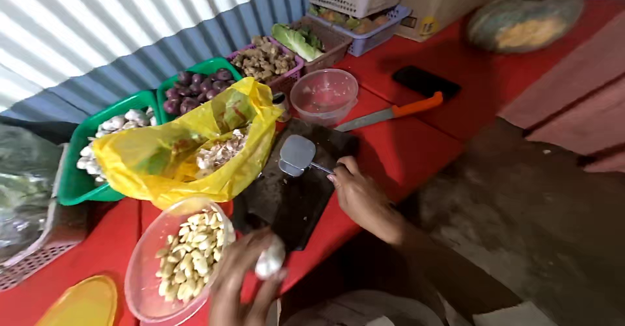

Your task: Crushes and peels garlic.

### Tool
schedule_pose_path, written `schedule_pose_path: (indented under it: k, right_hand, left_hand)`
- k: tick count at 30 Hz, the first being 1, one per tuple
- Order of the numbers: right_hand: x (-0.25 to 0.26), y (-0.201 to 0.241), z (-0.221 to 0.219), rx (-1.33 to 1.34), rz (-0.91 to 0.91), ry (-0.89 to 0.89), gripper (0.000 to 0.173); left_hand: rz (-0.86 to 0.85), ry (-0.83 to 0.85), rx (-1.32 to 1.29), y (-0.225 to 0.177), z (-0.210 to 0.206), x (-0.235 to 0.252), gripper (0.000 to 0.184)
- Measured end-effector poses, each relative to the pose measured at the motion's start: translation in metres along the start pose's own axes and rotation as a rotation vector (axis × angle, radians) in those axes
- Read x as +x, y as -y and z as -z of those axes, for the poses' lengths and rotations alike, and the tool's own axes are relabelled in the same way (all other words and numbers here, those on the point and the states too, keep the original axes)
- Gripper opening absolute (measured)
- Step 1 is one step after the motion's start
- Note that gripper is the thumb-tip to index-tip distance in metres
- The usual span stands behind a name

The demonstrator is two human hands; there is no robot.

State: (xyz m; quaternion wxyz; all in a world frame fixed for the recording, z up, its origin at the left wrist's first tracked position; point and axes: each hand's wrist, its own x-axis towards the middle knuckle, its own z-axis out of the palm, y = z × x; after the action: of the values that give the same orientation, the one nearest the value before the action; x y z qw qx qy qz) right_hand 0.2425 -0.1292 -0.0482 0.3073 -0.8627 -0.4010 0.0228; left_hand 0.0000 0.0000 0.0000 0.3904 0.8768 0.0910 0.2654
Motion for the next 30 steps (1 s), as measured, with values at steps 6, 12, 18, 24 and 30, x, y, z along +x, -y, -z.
schedule_pose_path:
  k: [6, 12, 18, 24, 30]
  right_hand:
    - [-0.036, -0.006, 0.000, 0.581, -0.101, -0.001, 0.034]
    - [-0.031, -0.012, 0.006, 0.838, -0.238, 0.139, 0.032]
    - [0.003, -0.019, -0.013, 0.025, 0.024, -0.206, 0.031]
    - [0.027, -0.007, -0.028, -0.122, 0.076, -0.182, 0.027]
    - [-0.013, -0.014, -0.013, 0.225, 0.098, -0.091, 0.037]
  left_hand:
    - [-0.021, -0.020, 0.125, 0.072, -0.074, 0.050, 0.046]
    - [0.094, -0.028, 0.061, 0.075, -0.063, 0.050, 0.053]
    - [0.169, -0.012, 0.102, 0.077, -0.063, 0.052, 0.058]
    - [0.105, -0.044, 0.055, 0.082, -0.067, 0.048, 0.058]
    - [0.169, -0.032, 0.061, 0.078, -0.069, 0.050, 0.065]
